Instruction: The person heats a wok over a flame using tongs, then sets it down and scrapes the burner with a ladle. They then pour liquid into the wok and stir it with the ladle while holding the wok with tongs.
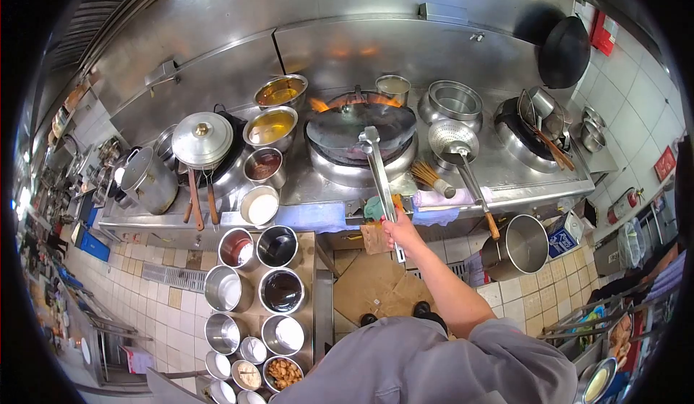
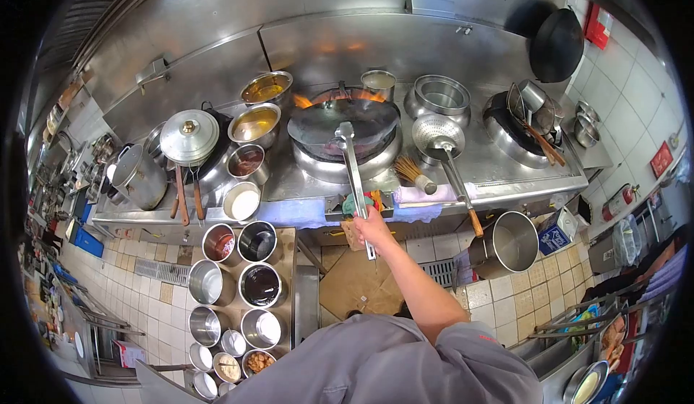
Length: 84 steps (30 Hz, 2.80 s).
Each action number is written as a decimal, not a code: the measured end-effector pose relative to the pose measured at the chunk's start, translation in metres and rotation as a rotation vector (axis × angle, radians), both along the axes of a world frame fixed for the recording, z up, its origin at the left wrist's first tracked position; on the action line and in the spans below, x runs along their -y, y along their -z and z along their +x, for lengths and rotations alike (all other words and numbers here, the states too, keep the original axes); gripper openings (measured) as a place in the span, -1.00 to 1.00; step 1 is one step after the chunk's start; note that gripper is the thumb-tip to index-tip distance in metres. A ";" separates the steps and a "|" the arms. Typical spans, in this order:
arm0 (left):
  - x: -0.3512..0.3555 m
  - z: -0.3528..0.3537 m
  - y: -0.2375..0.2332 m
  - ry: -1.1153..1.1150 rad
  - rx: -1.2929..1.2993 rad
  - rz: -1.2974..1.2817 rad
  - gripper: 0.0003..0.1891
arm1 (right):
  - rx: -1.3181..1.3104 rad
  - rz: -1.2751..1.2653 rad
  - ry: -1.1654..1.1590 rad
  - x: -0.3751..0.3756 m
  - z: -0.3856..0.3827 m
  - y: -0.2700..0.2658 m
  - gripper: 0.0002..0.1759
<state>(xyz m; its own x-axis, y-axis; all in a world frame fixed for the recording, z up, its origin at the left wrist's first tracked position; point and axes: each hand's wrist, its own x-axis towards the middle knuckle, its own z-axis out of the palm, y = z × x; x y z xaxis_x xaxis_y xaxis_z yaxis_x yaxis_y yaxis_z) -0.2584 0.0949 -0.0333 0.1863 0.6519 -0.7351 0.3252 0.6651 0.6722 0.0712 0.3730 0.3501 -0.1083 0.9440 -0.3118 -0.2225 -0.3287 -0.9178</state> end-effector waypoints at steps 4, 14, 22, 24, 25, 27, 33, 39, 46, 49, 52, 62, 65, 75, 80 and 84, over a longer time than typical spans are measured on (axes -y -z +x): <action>-0.010 0.001 -0.003 0.021 -0.001 0.010 -0.74 | 0.067 -0.014 -0.017 -0.001 0.000 0.014 -0.77; -0.028 0.002 -0.005 0.084 0.016 0.017 -0.74 | 0.770 0.323 -0.085 0.066 0.024 0.079 -0.48; -0.031 -0.002 0.006 0.131 0.042 -0.004 -0.75 | 1.283 -0.285 -0.508 0.212 0.144 0.214 -0.57; -0.041 0.001 0.004 0.134 0.079 0.007 -0.75 | 1.134 -0.510 -0.316 0.255 0.184 0.233 -0.54; -0.047 0.001 0.005 0.136 0.095 0.019 -0.75 | 0.964 -0.718 -0.112 0.274 0.201 0.243 -0.51; -0.071 0.005 0.006 0.082 0.308 -0.056 -0.75 | 0.727 -0.968 0.178 0.295 0.233 0.261 -0.45; -0.126 0.071 -0.097 0.078 -0.232 -0.037 -0.79 | 0.660 -0.920 0.266 0.311 0.297 0.274 -0.32; -0.161 0.123 -0.031 0.436 -0.397 0.179 -0.63 | 1.189 -0.371 0.067 0.285 0.304 0.321 -0.45; -0.152 0.287 -0.103 0.403 -0.247 0.249 -0.65 | 1.283 -0.283 -0.465 0.250 0.352 0.296 -0.47; -0.123 0.319 -0.129 0.517 -0.246 0.361 -0.67 | 1.035 -0.607 -0.446 0.254 0.379 0.297 -0.46; -0.100 0.332 -0.126 0.539 -0.212 0.337 -0.68 | 1.086 -0.731 -0.431 0.247 0.408 0.289 -0.44; -0.039 0.209 -0.093 0.360 -0.560 0.236 -0.72 | 0.980 -0.744 -0.734 0.218 0.432 0.286 -0.41; -0.023 0.212 -0.110 -0.054 -0.494 -0.044 -0.69 | 0.918 -0.728 -0.650 0.201 0.414 0.292 -0.41; -0.027 0.258 -0.055 0.214 -0.532 0.188 -0.64 | 0.995 -0.518 -0.785 0.155 0.378 0.273 -0.32; -0.049 0.292 -0.100 0.102 -0.365 0.092 -0.63 | 1.011 -0.598 -0.821 0.166 0.393 0.278 -0.31; -0.038 0.284 -0.087 0.117 -0.436 0.124 -0.63 | 1.006 -0.630 -0.846 0.188 0.408 0.290 -0.31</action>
<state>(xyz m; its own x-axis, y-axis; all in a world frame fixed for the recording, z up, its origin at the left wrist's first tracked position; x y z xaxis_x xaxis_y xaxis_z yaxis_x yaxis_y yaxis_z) 0.0261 0.1328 0.0533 -0.0453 0.7326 -0.6792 0.6627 0.5308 0.5283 0.4797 0.1846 0.0598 -0.0418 0.3910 -0.9194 0.8743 -0.4311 -0.2230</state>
